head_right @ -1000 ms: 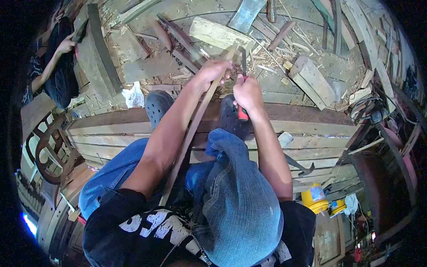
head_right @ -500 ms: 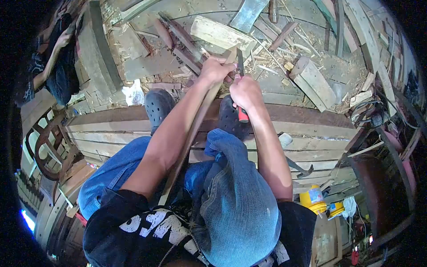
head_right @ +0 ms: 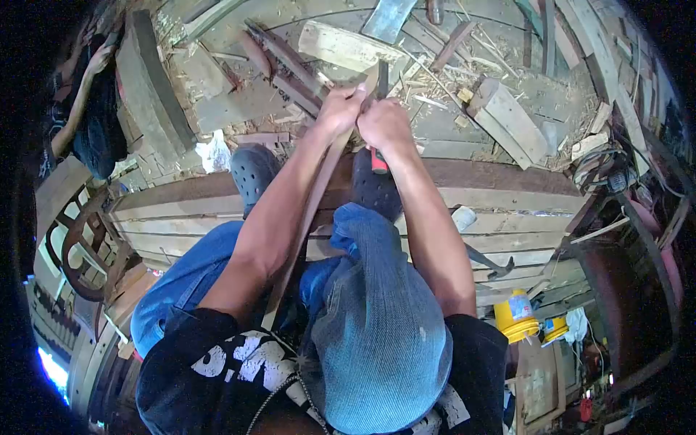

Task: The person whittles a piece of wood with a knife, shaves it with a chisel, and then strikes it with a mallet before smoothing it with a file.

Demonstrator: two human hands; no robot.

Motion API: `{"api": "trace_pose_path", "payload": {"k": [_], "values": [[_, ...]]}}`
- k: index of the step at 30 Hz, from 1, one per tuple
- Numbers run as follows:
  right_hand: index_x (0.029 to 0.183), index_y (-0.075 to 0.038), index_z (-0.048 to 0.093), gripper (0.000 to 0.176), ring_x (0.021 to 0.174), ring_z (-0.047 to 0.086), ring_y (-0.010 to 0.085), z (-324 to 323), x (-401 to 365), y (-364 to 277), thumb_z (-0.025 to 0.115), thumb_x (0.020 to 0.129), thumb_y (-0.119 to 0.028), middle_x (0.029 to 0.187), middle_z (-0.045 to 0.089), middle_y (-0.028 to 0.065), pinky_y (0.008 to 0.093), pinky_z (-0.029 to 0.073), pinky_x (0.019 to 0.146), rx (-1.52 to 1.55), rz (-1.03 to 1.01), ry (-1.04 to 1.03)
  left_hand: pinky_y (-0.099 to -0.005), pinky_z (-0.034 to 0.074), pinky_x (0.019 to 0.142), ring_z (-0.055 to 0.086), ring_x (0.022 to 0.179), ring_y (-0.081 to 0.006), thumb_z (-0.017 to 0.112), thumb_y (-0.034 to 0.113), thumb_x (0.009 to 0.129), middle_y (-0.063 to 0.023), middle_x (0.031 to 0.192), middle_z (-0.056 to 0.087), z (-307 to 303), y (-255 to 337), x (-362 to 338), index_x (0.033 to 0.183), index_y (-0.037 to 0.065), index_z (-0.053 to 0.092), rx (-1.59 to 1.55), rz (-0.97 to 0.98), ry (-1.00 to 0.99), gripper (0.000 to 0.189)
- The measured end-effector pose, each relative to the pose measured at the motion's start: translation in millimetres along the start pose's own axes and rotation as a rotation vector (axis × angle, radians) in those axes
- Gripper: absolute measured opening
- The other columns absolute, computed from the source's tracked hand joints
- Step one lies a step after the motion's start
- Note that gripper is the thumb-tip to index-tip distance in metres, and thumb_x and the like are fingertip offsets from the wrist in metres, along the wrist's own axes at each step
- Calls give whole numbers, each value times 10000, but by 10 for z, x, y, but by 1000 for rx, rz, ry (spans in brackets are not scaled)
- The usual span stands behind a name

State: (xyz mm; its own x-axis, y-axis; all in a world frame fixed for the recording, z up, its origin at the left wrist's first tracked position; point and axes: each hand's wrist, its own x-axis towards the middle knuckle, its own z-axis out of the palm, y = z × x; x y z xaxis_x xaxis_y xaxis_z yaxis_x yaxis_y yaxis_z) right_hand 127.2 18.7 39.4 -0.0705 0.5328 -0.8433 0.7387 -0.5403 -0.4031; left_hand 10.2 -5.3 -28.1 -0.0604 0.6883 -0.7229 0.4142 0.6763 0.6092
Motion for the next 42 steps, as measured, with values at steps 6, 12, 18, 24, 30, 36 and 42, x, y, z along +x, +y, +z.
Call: {"api": "trace_pose_path", "payload": {"k": [6, 12, 18, 24, 30, 36, 42], "values": [[855, 119, 582, 429, 611, 680, 320, -51, -201, -4, 400, 964, -254, 650, 647, 231, 417, 540, 693, 91, 110, 90, -249, 513, 635, 600, 796, -110, 598, 284, 918, -102, 880, 657, -99, 218, -45, 1310, -5, 518, -407, -217, -136, 493], [792, 103, 612, 434, 612, 683, 314, -182, -301, -73, 400, 960, -235, 591, 631, 216, 405, 544, 667, 45, 87, -15, -264, 473, 880, 628, 980, -186, 619, 315, 891, -167, 1104, 659, -62, 143, -4, 1267, 16, 562, -127, -82, -49, 484], [818, 95, 652, 397, 623, 688, 292, -105, -209, -93, 426, 929, -212, 617, 646, 202, 379, 550, 680, 24, 124, -54, -273, 435, 957, 601, 1113, -225, 623, 340, 876, -212, 1212, 604, -7, 70, 87, 1252, 11, 566, 16, -45, -7, 503], [805, 38, 679, 414, 701, 694, 297, 130, 127, 15, 434, 907, -280, 650, 655, 199, 398, 544, 732, 21, 31, 1, -248, 496, 820, 637, 916, -133, 648, 247, 877, -154, 1067, 684, 36, -91, 178, 1236, -38, 566, -113, -25, -7, 465], [788, 88, 646, 446, 645, 690, 301, -1, -214, -66, 426, 933, -272, 606, 642, 209, 387, 552, 692, 94, 133, 53, -250, 484, 860, 641, 978, -166, 679, 281, 837, -177, 1110, 667, 18, -55, 118, 1195, -19, 606, -157, -83, 5, 473], [749, 89, 652, 338, 615, 684, 306, -149, -255, -124, 464, 849, -172, 573, 630, 202, 363, 553, 686, -39, 12, -15, -300, 492, 862, 664, 981, -263, 661, 371, 812, -208, 1075, 653, -23, 96, 91, 1171, 77, 639, 201, -13, 24, 465], [774, 83, 645, 364, 584, 683, 287, -142, -253, -152, 440, 911, -185, 584, 637, 199, 378, 554, 636, 23, 106, -34, -307, 483, 891, 650, 1020, -263, 661, 371, 803, -205, 1098, 643, -40, 192, 62, 1158, 86, 650, 197, -56, 27, 456]]}}
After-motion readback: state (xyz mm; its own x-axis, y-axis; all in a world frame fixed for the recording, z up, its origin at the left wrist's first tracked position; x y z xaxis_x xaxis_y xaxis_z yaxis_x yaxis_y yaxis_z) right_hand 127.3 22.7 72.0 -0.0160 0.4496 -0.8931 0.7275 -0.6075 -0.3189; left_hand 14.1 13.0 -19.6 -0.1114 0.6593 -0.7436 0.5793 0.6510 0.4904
